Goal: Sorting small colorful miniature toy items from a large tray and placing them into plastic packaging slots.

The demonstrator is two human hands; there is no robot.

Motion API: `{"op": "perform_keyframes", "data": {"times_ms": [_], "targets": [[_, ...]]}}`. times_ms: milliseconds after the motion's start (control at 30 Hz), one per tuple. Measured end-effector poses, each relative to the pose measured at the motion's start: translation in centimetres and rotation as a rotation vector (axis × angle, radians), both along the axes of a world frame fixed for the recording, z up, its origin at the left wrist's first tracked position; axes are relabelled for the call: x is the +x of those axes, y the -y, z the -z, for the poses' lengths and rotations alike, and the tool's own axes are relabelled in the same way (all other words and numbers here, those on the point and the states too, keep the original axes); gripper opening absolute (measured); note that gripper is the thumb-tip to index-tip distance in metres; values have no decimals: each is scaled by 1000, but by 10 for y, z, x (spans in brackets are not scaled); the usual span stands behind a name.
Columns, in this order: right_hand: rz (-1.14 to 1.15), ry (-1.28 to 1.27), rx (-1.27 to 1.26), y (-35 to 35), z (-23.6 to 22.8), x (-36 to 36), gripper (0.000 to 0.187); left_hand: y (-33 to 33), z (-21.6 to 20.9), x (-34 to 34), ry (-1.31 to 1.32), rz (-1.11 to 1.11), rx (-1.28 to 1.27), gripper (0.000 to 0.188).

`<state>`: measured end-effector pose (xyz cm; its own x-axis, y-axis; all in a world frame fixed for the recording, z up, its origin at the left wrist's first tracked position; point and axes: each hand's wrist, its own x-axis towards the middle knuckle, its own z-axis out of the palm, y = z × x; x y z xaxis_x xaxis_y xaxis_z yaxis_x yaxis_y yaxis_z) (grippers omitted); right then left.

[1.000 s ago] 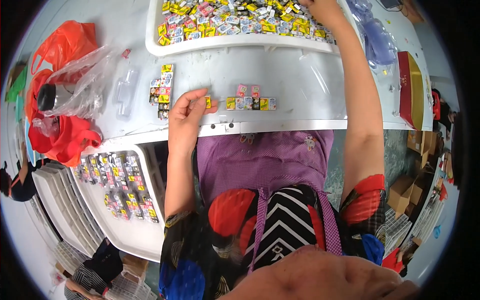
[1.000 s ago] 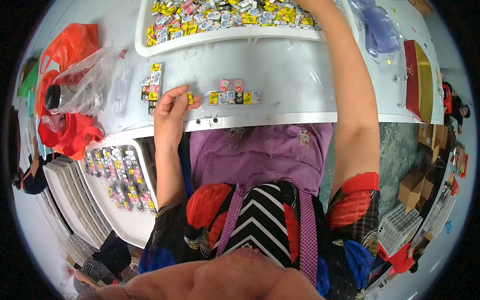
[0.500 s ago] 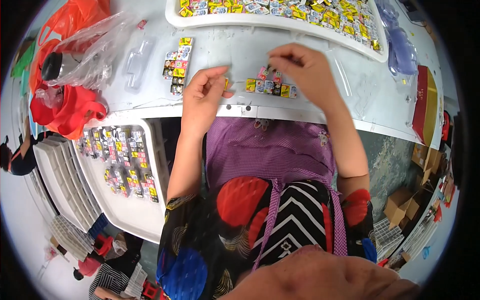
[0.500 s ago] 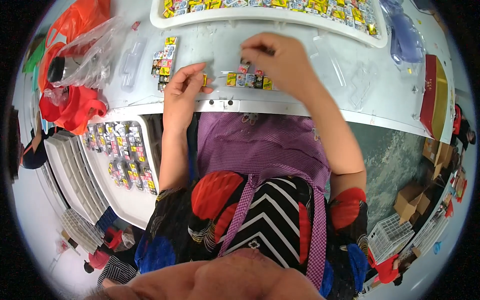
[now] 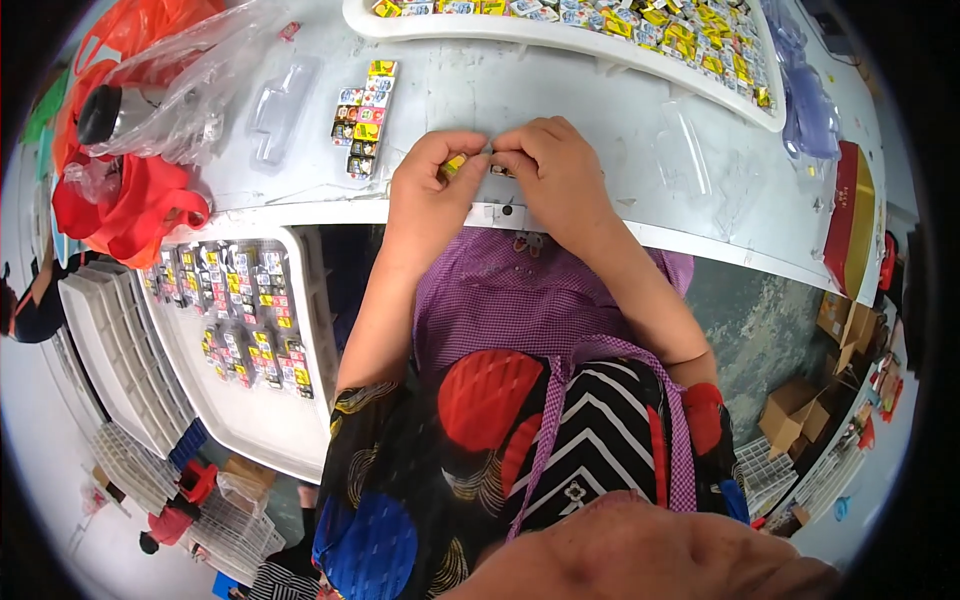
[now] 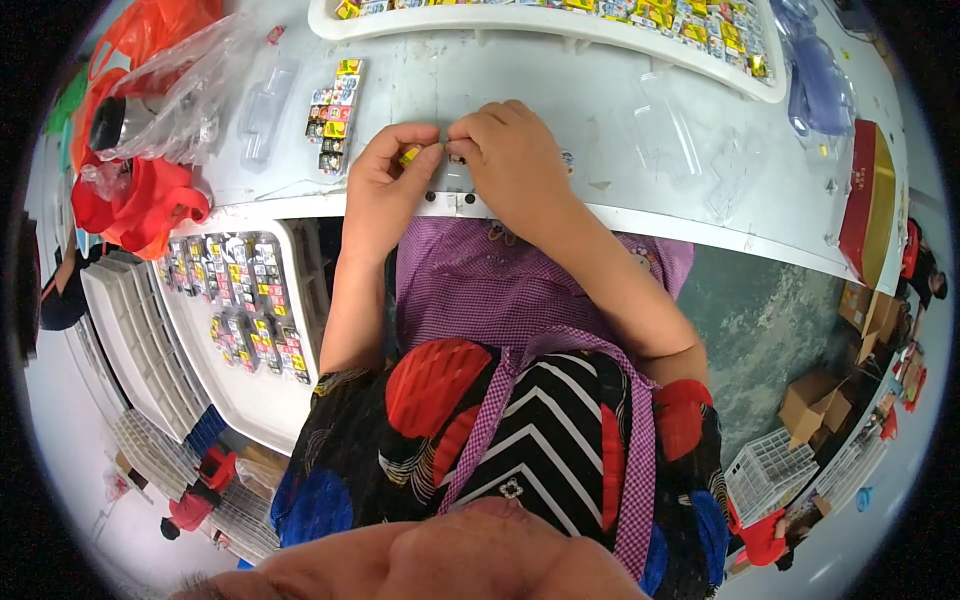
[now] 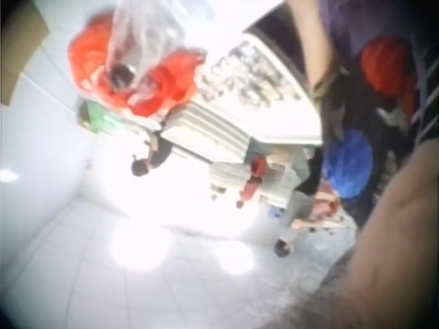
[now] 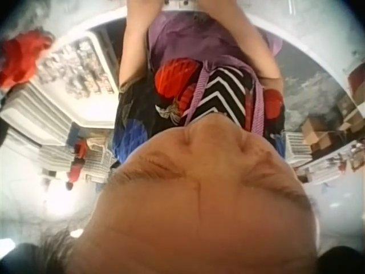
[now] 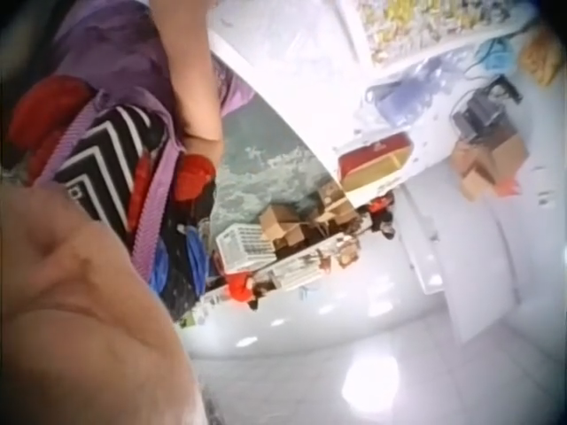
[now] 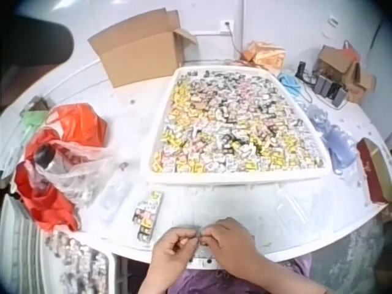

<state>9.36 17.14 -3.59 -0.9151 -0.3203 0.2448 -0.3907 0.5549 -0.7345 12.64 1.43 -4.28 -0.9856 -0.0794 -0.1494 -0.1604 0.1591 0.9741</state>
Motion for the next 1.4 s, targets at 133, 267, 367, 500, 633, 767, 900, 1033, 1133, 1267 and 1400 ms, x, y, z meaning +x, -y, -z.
{"op": "perform_keyframes", "data": {"times_ms": [133, 267, 367, 500, 633, 767, 900, 1033, 1133, 1267, 1400], "targets": [[14, -105, 70, 0, 9, 2, 7, -4, -8, 0, -176, 64, -238, 18], [25, -215, 149, 4, 13, 6, 8, -4, -10, 2, -263, 87, -313, 20], [26, -268, 153, 3, 16, 8, 9, -5, -7, 3, -287, 92, -378, 20], [31, -303, 108, -3, 18, 8, 15, -4, -7, 1, -331, 113, -449, 19], [45, -338, 144, -21, 10, 16, 23, -2, -13, 2, -203, 124, -388, 21], [-139, -408, 284, -28, 10, 25, 37, 0, -2, 5, -374, 133, -443, 28], [-215, -388, 412, -31, 10, 28, 51, -1, -6, 8, -472, 289, -604, 38], [-262, -379, 460, -36, 6, 27, 57, 3, -13, 12, -437, 389, -770, 52], [-315, -348, 460, -41, 6, 24, 57, 7, -15, 13, -456, 445, -885, 56], [-339, -362, 459, -43, 5, 23, 55, 8, -14, 14, -468, 468, -954, 55], [-363, -385, 469, -46, 4, 21, 54, 8, -13, 13, -521, 504, -979, 54]]}}
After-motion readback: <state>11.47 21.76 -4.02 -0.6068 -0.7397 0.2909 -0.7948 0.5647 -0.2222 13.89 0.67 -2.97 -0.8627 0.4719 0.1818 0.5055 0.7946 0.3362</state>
